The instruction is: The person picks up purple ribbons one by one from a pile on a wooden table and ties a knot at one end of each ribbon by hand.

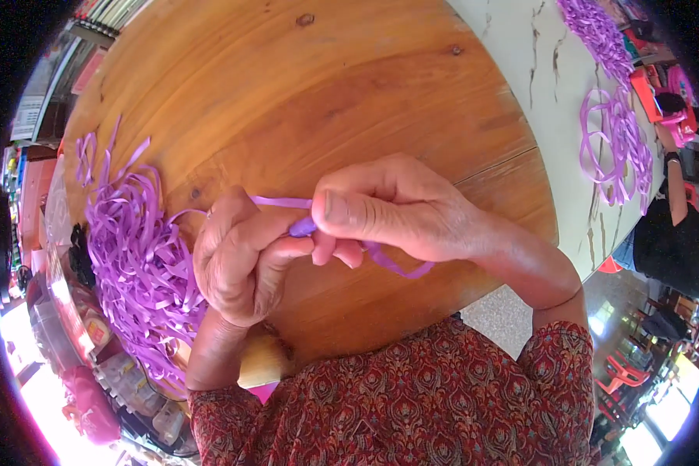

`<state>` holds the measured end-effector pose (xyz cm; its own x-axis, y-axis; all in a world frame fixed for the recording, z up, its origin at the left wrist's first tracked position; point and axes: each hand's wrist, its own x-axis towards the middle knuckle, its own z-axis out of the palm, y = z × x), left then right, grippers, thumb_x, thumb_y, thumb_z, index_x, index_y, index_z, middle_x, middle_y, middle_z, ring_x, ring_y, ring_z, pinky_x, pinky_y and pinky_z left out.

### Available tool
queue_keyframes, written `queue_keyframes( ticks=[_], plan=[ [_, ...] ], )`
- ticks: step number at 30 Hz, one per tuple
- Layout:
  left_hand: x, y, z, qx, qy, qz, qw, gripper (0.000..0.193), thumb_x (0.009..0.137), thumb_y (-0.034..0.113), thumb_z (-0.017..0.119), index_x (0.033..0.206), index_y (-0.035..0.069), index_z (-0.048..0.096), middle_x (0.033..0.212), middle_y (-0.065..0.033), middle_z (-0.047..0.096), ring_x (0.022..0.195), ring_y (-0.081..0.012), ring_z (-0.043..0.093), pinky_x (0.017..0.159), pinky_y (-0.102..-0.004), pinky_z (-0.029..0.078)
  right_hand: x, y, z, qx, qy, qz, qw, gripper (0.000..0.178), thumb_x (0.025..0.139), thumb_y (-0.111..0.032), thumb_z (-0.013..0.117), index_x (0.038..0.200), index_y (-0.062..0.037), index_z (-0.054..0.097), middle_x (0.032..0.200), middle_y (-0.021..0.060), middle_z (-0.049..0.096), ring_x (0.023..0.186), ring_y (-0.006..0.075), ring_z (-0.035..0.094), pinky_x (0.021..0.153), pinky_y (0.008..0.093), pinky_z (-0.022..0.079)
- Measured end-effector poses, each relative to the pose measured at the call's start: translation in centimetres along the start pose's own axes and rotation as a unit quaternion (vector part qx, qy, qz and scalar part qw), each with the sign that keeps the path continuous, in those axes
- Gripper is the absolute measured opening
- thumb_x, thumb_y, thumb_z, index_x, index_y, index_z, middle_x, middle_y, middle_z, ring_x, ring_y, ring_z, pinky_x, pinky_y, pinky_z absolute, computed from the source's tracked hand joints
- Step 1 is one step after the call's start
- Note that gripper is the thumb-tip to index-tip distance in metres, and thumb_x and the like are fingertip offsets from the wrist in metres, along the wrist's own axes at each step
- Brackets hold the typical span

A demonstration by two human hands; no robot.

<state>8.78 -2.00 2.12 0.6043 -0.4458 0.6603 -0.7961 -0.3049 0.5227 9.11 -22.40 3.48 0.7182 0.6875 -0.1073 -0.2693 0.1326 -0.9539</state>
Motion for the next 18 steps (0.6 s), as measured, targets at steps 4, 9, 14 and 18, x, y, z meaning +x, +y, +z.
queue_keyframes(
  ticks=[4, 9, 14, 18],
  plan=[
    [-0.7, 0.1, 0.6, -0.057, 0.024, -0.051, 0.997, 0.029, 0.067, 0.020, 0.077, 0.089, 0.004, 0.067, 0.068, -0.0032, 0.055, 0.056, -0.0168, 0.054, 0.047, -0.0277, 0.040, -0.1, -0.4, 0.3, 0.028, 0.022, 0.018, 0.999, 0.039, 0.093, -0.035, 0.055, 0.077, 0.0008, 0.059, 0.077, 0.0060, 0.060, 0.066, 0.0091, 0.052, 0.057, 0.0236, 0.040],
    [-0.3, 0.7, -0.5, -0.075, 0.005, -0.071, 0.995, 0.025, 0.070, 0.017, 0.076, 0.090, 0.004, 0.067, 0.070, -0.0046, 0.057, 0.059, -0.0161, 0.052, 0.051, -0.0261, 0.039, -0.6, 0.1, 0.0, 0.087, 0.050, -0.054, 0.993, 0.035, 0.094, -0.030, 0.054, 0.075, -0.0009, 0.058, 0.072, 0.0039, 0.056, 0.059, 0.0083, 0.046, 0.054, 0.0222, 0.037],
    [-0.4, 0.3, -0.7, -0.062, 0.062, -0.105, 0.991, 0.015, 0.075, 0.007, 0.074, 0.086, 0.000, 0.068, 0.072, -0.0049, 0.056, 0.060, -0.0149, 0.049, 0.053, -0.0254, 0.040, -1.5, -0.2, -0.5, 0.041, 0.085, -0.070, 0.993, 0.035, 0.095, -0.028, 0.052, 0.074, -0.0007, 0.058, 0.069, 0.0043, 0.055, 0.057, 0.0081, 0.044, 0.053, 0.0220, 0.036],
    [-0.2, 0.4, -1.1, -0.116, 0.094, -0.176, 0.973, 0.007, 0.081, 0.003, 0.069, 0.087, 0.000, 0.068, 0.073, -0.0038, 0.057, 0.064, -0.0109, 0.048, 0.056, -0.0220, 0.038, -2.3, -0.6, -1.3, 0.060, 0.114, -0.093, 0.987, 0.035, 0.096, -0.026, 0.051, 0.074, 0.0006, 0.058, 0.069, 0.0059, 0.055, 0.056, 0.0096, 0.044, 0.052, 0.0233, 0.035]
  ],
)
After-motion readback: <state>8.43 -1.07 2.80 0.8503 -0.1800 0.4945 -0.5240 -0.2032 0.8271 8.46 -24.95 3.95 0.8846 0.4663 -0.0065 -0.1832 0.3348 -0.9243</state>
